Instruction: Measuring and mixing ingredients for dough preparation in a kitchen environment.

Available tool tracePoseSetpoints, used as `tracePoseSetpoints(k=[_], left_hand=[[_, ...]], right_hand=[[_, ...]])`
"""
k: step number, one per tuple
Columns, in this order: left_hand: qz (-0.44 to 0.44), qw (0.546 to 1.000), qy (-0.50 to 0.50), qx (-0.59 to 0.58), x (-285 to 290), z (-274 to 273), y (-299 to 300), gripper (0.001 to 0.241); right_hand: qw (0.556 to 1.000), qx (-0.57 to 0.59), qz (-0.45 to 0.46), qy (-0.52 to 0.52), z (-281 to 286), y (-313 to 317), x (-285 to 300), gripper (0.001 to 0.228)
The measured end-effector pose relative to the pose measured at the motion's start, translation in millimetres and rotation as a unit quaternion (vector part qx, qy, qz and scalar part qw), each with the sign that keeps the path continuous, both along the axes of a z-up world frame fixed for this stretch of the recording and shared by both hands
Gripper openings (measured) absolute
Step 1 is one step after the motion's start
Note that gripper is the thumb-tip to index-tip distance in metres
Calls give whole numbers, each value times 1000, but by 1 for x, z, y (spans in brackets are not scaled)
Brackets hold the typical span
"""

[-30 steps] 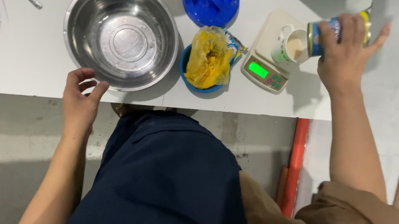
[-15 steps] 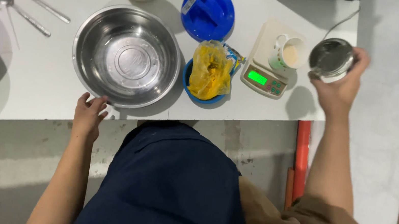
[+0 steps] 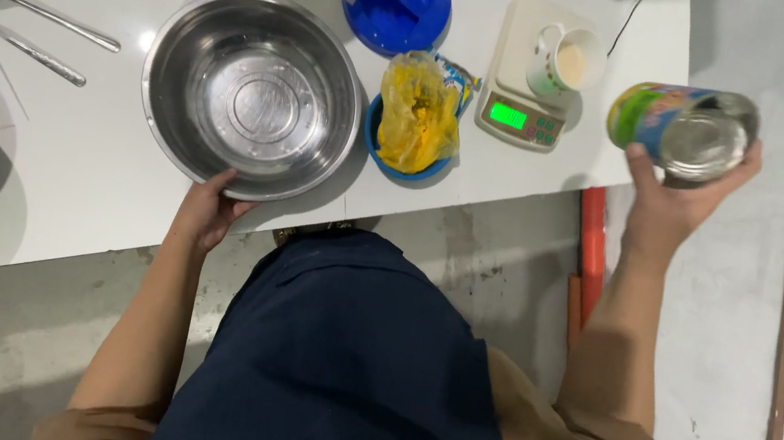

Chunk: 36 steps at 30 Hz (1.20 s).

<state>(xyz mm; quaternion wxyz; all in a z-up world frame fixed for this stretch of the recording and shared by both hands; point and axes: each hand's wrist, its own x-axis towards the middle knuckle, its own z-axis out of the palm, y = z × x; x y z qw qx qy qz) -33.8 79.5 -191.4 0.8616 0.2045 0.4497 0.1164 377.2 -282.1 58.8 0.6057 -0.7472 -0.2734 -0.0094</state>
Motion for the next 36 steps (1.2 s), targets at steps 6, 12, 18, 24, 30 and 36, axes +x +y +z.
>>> tracePoseSetpoints(k=[6,12,18,24,30,36], left_hand=[[-22,998,5,54,-1,43,3,38],[-23,995,31,94,-36,77,1,33],[-50,983,81,155,-56,149,1,34],[2,978,96,187,-51,196,-15,44],[37,977,90,192,-52,207,-19,49],[32,965,91,245,-45,220,-16,50]], right_hand=[[995,63,-54,57,-7,-28,-16,95],[959,-282,-25,-3,-23,24,-62,100],[930,-316,144,-118,-38,94,-100,91],[874,-427,219,-84,-33,149,-143,87],[883,-358,304,-18,-65,165,-159,91],[886,-334,320,30,-60,179,-171,89]])
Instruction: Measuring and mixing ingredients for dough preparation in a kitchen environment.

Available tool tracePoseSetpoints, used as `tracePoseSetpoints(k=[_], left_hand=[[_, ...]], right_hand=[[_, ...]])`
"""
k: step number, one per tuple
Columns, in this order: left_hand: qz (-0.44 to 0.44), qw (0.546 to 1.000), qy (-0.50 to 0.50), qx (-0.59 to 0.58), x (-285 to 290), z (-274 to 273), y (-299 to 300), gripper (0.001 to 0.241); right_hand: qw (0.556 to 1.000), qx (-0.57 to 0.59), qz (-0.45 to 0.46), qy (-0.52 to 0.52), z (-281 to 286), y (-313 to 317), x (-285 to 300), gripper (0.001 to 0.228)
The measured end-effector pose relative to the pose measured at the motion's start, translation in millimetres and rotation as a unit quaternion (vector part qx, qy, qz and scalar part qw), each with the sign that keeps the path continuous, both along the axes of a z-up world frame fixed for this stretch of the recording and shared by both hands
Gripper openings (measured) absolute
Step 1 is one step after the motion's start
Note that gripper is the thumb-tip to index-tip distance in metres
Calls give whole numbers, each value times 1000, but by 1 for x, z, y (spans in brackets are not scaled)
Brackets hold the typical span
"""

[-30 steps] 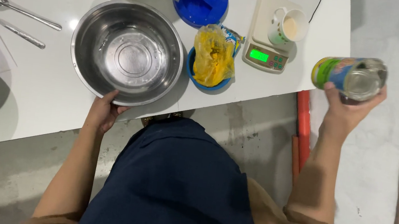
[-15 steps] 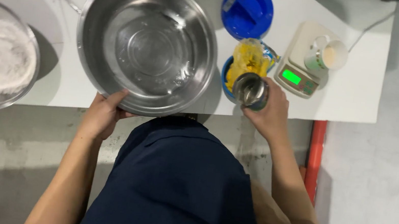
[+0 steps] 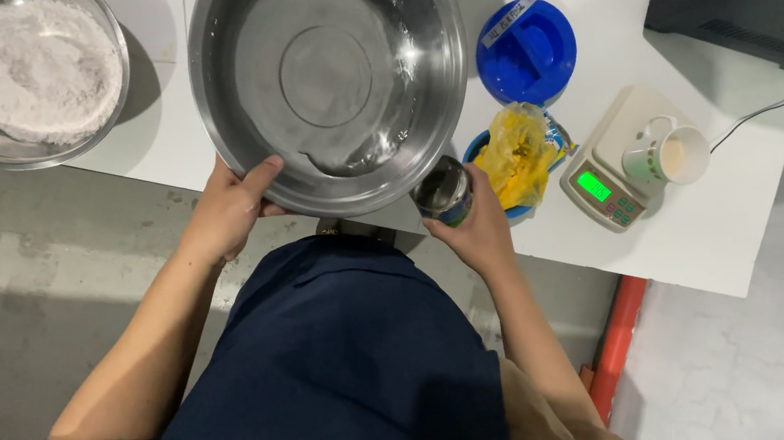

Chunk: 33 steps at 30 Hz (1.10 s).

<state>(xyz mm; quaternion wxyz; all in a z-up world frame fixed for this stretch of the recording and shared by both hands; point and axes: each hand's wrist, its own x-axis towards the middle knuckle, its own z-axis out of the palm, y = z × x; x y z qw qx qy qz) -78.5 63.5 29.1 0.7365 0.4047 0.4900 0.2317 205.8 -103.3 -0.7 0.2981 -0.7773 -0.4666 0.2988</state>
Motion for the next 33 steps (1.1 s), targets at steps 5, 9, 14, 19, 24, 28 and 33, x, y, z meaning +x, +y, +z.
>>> tracePoseSetpoints(k=[5,9,14,19,24,28,33], left_hand=[[-9,999,11,34,5,4,6,47],[-17,997,49,51,15,19,8,48],[-40,993,71,80,22,21,9,49],[-52,991,69,104,27,28,7,51],[-62,984,79,149,33,37,4,49],[-89,965,86,229,32,33,2,43],[-94,940,75,320,33,30,0,37]], right_hand=[[1000,24,-5,-5,2,6,0,87],[1000,27,-6,-9,4,9,-1,87],[999,43,-5,6,8,13,-4,87],[998,57,-1,-11,0,12,-2,90],[999,50,-12,13,0,13,-1,91],[998,47,-24,22,-3,15,-1,93],[997,52,-23,52,-2,18,-1,94]])
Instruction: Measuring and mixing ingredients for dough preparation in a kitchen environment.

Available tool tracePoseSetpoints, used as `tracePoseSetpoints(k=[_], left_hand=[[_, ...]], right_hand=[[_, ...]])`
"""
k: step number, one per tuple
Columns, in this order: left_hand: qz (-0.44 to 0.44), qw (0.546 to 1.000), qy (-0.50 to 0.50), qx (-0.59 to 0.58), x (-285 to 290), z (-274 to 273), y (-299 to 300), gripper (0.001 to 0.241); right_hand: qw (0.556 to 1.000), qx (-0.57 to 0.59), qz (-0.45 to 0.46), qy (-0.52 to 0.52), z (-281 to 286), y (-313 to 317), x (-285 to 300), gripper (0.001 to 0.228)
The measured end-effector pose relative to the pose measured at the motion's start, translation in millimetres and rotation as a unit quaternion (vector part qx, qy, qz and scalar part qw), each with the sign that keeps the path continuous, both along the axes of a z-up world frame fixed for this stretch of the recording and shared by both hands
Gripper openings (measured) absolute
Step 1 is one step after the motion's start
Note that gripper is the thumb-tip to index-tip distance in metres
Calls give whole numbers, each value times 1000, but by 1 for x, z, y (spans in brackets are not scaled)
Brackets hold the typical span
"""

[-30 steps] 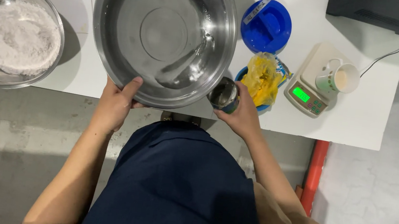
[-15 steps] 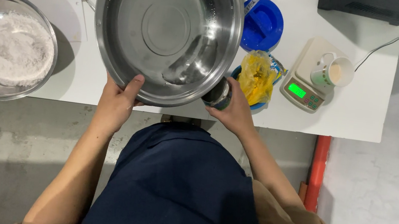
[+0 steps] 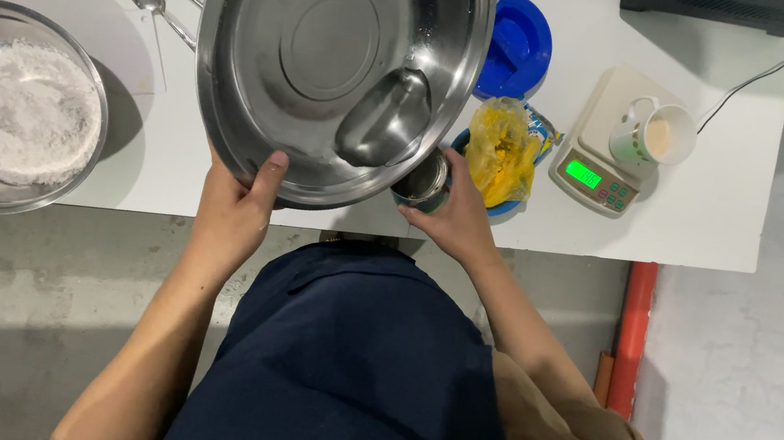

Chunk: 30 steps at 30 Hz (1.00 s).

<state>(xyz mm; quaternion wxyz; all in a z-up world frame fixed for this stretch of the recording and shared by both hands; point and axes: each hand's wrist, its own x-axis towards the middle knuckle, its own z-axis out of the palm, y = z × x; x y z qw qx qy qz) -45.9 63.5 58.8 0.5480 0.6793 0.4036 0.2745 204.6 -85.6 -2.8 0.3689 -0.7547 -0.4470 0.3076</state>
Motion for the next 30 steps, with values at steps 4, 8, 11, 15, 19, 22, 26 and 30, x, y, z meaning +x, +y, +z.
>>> tracePoseSetpoints(k=[4,8,11,15,19,22,26,30], left_hand=[[8,1000,6,-18,10,23,-2,42],[23,996,68,-61,14,31,-2,44],[16,998,57,-18,11,15,-3,39],[48,994,-34,-95,11,8,-1,37],[98,953,-112,-262,6,5,5,39],[106,922,-202,-312,-9,-12,10,38],[147,914,-210,-314,-32,-21,14,39],[165,912,-210,-311,-49,-29,17,39]], right_hand=[[1000,-9,-2,-7,-3,0,1,94],[1000,-13,-1,-14,-4,0,2,94],[1000,-9,-1,-6,-5,-1,3,95],[1000,-8,-9,10,-12,-4,6,106],[998,-43,30,23,-16,-13,15,108],[999,-23,-34,30,-13,-21,17,105],[993,-62,-15,99,-7,-30,20,101],[993,-104,25,43,-14,-40,25,100]])
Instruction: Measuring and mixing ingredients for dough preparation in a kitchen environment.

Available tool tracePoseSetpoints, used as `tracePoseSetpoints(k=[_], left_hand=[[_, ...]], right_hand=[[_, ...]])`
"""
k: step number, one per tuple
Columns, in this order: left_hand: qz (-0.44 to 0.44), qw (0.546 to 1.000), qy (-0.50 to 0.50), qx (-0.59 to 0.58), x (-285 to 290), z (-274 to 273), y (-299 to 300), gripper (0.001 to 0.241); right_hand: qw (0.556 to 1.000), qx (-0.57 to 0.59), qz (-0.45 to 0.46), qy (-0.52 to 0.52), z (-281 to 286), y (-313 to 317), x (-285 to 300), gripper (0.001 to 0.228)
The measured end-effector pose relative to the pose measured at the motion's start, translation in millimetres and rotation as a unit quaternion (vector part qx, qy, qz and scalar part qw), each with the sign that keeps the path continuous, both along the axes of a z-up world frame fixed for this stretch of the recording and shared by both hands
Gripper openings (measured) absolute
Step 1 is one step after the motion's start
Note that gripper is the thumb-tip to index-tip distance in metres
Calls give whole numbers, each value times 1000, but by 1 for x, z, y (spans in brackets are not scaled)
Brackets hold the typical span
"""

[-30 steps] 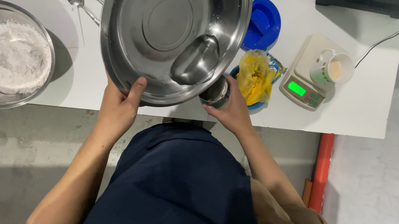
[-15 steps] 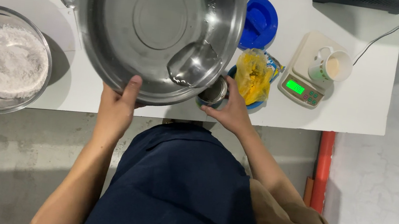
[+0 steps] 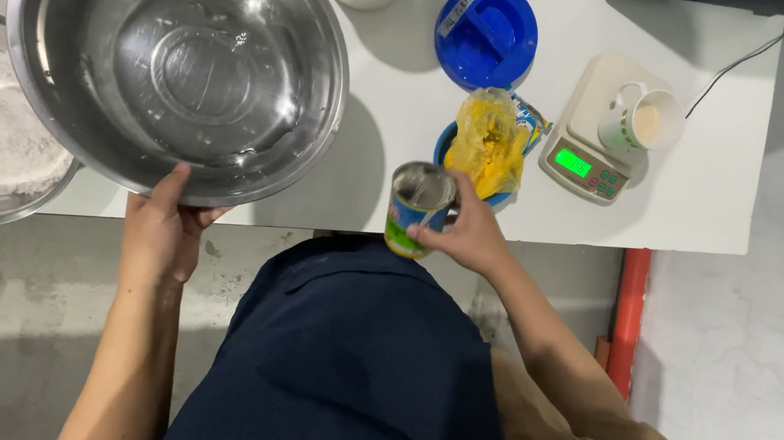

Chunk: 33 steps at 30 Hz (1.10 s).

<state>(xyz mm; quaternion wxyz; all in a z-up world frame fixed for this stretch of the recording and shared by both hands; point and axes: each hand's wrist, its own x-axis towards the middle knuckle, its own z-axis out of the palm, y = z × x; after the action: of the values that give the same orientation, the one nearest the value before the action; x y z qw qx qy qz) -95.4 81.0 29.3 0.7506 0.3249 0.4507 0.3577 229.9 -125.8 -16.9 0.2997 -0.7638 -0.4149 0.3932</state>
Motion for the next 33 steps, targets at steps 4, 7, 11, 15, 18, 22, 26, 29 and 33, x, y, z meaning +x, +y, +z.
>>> tracePoseSetpoints(k=[4,7,11,15,18,22,26,29,33], left_hand=[[11,1000,16,4,-5,-4,1,41],[8,1000,13,11,-6,-12,4,40],[-5,1000,21,-14,-7,-25,-1,39],[-14,999,38,-25,-4,-31,-1,43],[-20,999,30,-23,-1,-42,4,45],[-31,998,40,-42,3,-56,4,46],[-31,992,62,-103,-5,-89,6,42],[-41,990,47,-126,-5,-111,7,41],[-45,987,56,-146,-6,-126,8,41]], right_hand=[[992,36,-80,88,0,1,9,98],[996,4,-20,85,3,2,9,99],[999,5,-32,29,14,-4,7,97],[998,16,-60,15,22,3,8,99],[998,-34,-22,-50,18,-7,7,106],[989,-87,-35,-112,30,-12,22,107],[981,-92,-52,-162,31,-35,32,106],[981,-62,-119,-141,28,-62,62,105],[947,-5,-225,-227,33,-103,131,98]])
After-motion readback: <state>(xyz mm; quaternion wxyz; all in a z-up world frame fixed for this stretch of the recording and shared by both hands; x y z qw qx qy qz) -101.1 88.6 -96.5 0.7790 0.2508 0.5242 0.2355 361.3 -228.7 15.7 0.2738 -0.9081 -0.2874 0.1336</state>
